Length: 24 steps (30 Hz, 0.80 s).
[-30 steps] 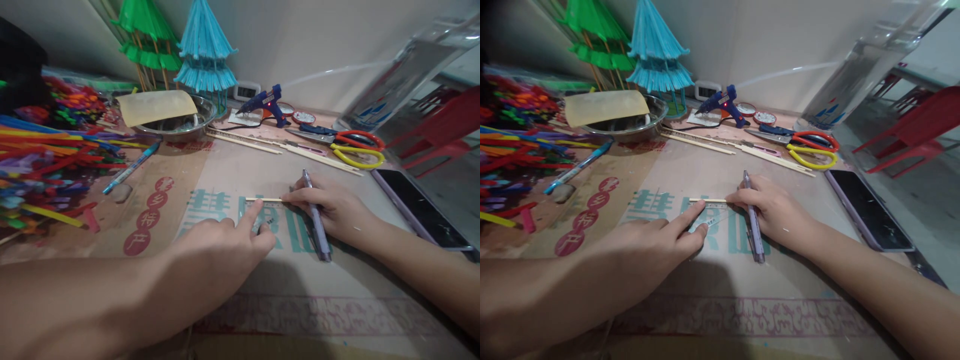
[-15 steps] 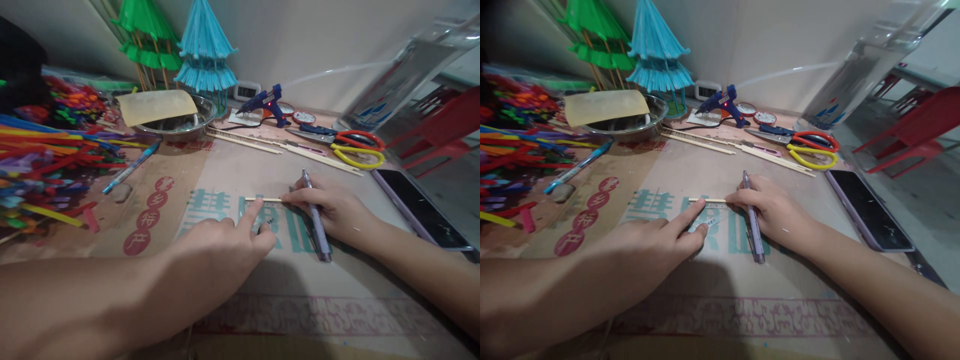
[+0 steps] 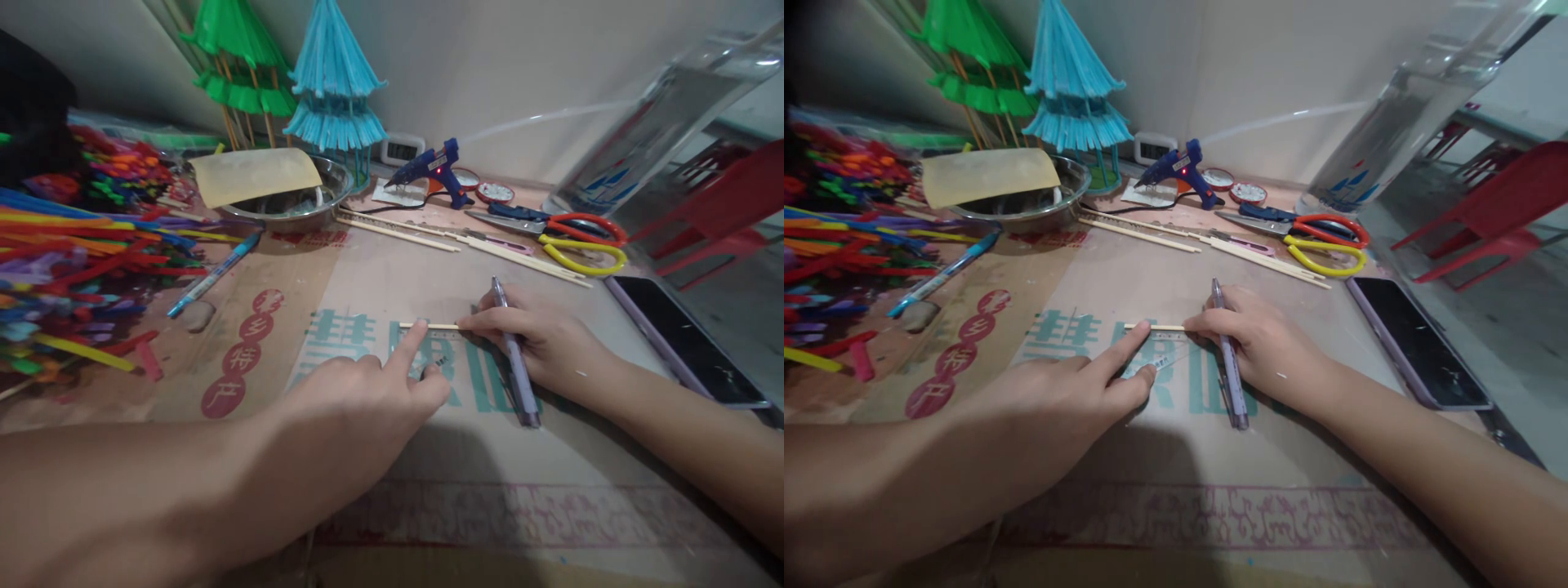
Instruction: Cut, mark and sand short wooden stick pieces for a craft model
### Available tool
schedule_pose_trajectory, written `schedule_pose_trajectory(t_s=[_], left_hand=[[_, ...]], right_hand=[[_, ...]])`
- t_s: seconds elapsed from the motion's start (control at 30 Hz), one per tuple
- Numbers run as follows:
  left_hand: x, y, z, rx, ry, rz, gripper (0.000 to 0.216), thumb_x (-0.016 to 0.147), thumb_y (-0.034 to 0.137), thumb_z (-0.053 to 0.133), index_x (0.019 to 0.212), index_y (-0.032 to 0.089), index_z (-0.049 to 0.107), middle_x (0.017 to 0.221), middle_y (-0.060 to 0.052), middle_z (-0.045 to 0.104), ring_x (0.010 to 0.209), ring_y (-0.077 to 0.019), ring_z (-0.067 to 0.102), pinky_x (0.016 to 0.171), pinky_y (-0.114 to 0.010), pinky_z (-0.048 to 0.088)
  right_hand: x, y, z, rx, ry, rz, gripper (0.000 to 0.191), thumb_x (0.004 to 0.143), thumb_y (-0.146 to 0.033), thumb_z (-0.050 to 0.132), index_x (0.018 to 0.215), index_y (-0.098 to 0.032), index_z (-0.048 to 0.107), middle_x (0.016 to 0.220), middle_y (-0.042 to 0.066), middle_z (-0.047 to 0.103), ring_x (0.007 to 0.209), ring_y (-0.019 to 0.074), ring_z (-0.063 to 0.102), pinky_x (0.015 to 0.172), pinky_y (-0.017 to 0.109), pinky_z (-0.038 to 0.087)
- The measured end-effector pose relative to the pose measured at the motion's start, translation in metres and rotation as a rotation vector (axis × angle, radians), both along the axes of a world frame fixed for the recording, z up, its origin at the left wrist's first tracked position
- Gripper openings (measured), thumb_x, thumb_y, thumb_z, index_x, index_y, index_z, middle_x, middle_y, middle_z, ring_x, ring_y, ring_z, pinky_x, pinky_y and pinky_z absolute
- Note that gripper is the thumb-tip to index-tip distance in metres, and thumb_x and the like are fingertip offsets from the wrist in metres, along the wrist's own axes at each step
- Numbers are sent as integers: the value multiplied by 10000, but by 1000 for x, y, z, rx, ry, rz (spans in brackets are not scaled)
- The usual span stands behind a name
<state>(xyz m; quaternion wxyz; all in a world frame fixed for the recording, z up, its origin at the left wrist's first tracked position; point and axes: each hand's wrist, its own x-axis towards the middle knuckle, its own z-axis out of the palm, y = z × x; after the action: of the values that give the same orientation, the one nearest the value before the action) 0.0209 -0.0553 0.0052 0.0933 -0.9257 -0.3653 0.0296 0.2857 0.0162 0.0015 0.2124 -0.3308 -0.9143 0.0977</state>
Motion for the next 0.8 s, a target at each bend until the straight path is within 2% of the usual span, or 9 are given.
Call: schedule_pose_trajectory(t_s=[0.1, 0.23, 0.37, 0.5, 0.6, 0.8], left_hand=[[1, 0, 4, -31, 5, 10, 321, 927, 197, 572, 1238, 248, 631, 1565, -188, 482, 518, -145, 648, 418, -272, 360], [1, 0, 8, -35, 21, -8, 316, 942, 153, 493, 1212, 222, 642, 1558, -201, 484, 514, -159, 646, 421, -277, 360], [0, 0, 4, -33, 6, 7, 345, 930, 143, 508, 1244, 230, 623, 1573, -180, 477, 537, -138, 645, 443, -268, 368], [1, 0, 0, 10, 12, -18, 233, 899, 183, 559, 1114, 215, 642, 1533, -220, 511, 473, -160, 631, 389, -299, 346], [1, 0, 0, 44, -9, -28, 203, 898, 197, 565, 1085, 216, 641, 1498, -236, 541, 453, -167, 630, 369, -303, 345], [0, 2, 1, 6, -14, -21, 288, 917, 209, 571, 1195, 235, 645, 1535, -216, 508, 482, -148, 637, 386, -290, 358]], right_hand=[[0, 0, 1, -15, -8, -10, 221, 975, -181, 563, 1043, -211, 772, 841, 77, 655, 783, 215, 621, 666, 318, 464], [-1, 0, 0, -2, 3, 0, 223, 976, -174, 558, 1039, -201, 771, 832, 73, 647, 779, 212, 619, 666, 318, 468], [0, 0, -1, 8, 19, 11, 211, 976, -177, 569, 1029, -204, 771, 823, 66, 642, 765, 206, 614, 656, 313, 461], [0, 0, -2, 7, 21, 15, 215, 980, -168, 564, 1039, -193, 769, 835, 74, 647, 772, 204, 613, 663, 312, 462], [0, 1, -2, 11, 28, 19, 213, 978, -164, 565, 1041, -197, 765, 836, 71, 646, 780, 205, 612, 668, 311, 460], [0, 0, -4, 0, 33, 10, 218, 985, -183, 551, 1041, -223, 758, 836, 64, 648, 777, 206, 609, 669, 318, 460]])
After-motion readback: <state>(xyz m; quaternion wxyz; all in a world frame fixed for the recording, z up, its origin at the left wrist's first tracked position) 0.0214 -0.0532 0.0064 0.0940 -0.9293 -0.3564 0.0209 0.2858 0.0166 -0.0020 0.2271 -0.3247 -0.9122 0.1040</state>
